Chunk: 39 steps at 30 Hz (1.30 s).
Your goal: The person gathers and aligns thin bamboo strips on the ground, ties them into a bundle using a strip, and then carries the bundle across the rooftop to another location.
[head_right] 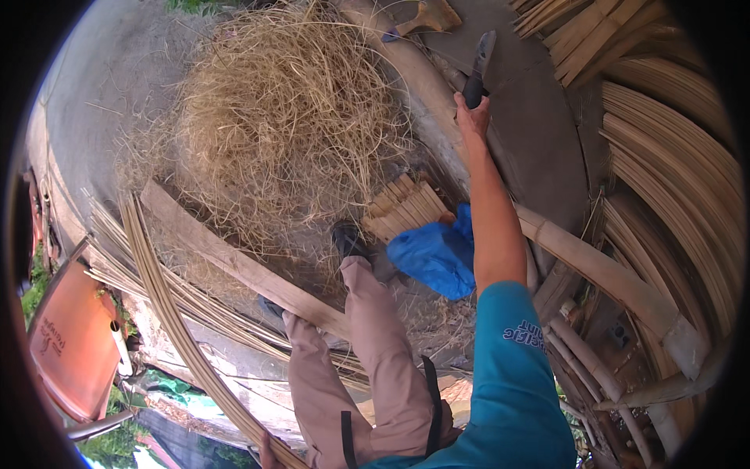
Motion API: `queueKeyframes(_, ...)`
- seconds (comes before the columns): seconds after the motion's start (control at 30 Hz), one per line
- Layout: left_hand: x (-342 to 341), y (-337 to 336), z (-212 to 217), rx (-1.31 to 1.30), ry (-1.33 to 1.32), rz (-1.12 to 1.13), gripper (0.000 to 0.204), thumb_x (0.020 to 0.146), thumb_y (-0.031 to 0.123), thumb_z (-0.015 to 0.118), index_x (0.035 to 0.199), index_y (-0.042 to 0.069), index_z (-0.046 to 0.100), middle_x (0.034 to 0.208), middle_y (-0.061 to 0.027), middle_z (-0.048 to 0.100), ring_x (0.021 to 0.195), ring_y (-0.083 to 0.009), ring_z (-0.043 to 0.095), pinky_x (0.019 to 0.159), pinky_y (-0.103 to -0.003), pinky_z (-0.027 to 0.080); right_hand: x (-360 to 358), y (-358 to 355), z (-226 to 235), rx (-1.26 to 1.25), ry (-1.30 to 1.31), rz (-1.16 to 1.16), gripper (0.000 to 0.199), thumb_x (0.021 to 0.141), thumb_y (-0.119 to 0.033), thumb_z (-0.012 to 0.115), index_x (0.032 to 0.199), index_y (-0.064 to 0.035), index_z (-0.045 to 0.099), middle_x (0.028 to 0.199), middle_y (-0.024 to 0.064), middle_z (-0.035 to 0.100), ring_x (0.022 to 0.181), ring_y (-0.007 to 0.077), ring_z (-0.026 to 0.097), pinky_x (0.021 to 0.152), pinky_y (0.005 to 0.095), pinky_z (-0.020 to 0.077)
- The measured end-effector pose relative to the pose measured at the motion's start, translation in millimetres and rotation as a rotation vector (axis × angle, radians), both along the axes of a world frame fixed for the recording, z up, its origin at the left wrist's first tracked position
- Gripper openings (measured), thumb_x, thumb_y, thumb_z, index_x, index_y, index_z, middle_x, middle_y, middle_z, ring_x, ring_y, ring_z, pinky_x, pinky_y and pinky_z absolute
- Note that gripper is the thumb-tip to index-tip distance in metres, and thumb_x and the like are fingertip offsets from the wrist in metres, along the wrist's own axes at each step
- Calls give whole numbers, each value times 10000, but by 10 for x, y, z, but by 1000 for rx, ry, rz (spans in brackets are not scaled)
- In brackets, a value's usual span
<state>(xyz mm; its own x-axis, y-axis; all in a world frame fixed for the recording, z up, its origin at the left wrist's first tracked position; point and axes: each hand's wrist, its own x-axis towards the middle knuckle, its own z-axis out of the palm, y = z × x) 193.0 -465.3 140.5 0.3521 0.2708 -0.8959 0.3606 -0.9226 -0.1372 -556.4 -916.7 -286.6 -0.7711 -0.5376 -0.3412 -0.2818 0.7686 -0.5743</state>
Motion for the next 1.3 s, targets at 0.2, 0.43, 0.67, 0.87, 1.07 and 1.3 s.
queueKeyframes(0.2,-369,-206,112,20,-4,31,506,933,540,619,971,36,619,809,-103,627,718,-249,626,616,-382,555,131,-561,370,6,-450,-135,875,909,-616,590,1566,-182,209,1555,168,332,1304,330,500,1024,474,439)
queueKeyframes(0.43,-674,-568,244,19,-60,17,501,919,538,643,1027,50,609,836,-93,627,774,-235,628,642,-375,548,-32,597,-226,-6,-228,-125,587,973,-430,606,1400,-51,468,1307,131,601,1146,238,601,814,392,530)
queueKeyframes(0.67,-998,-791,271,-107,-218,-24,520,865,473,738,927,-28,617,696,-109,611,585,-219,608,536,-353,524,943,2078,962,374,-594,-132,534,995,-419,573,1349,-22,526,1309,147,601,1154,298,624,935,408,521)
queueKeyframes(0.87,-1215,-881,513,-147,-402,-232,604,802,434,802,1040,-101,652,824,-115,628,706,-211,596,631,-363,504,1400,3236,1192,555,-537,286,428,968,-402,622,1160,-20,644,1062,94,685,906,196,700,676,336,546)
queueKeyframes(1.07,-1363,-880,1017,-207,-433,-149,542,775,313,847,1070,-98,652,943,-138,673,790,-215,630,694,-364,527,2105,2516,1922,409,-649,318,391,974,-361,611,1085,9,667,986,108,710,849,191,702,708,320,535)
queueKeyframes(1.3,-1321,-783,1225,-257,-327,-204,462,769,289,832,997,-90,698,868,-141,702,741,-205,656,688,-356,535,3357,906,2597,337,-908,599,498,1005,-482,526,1215,-44,635,1161,72,672,1080,192,638,860,324,503)
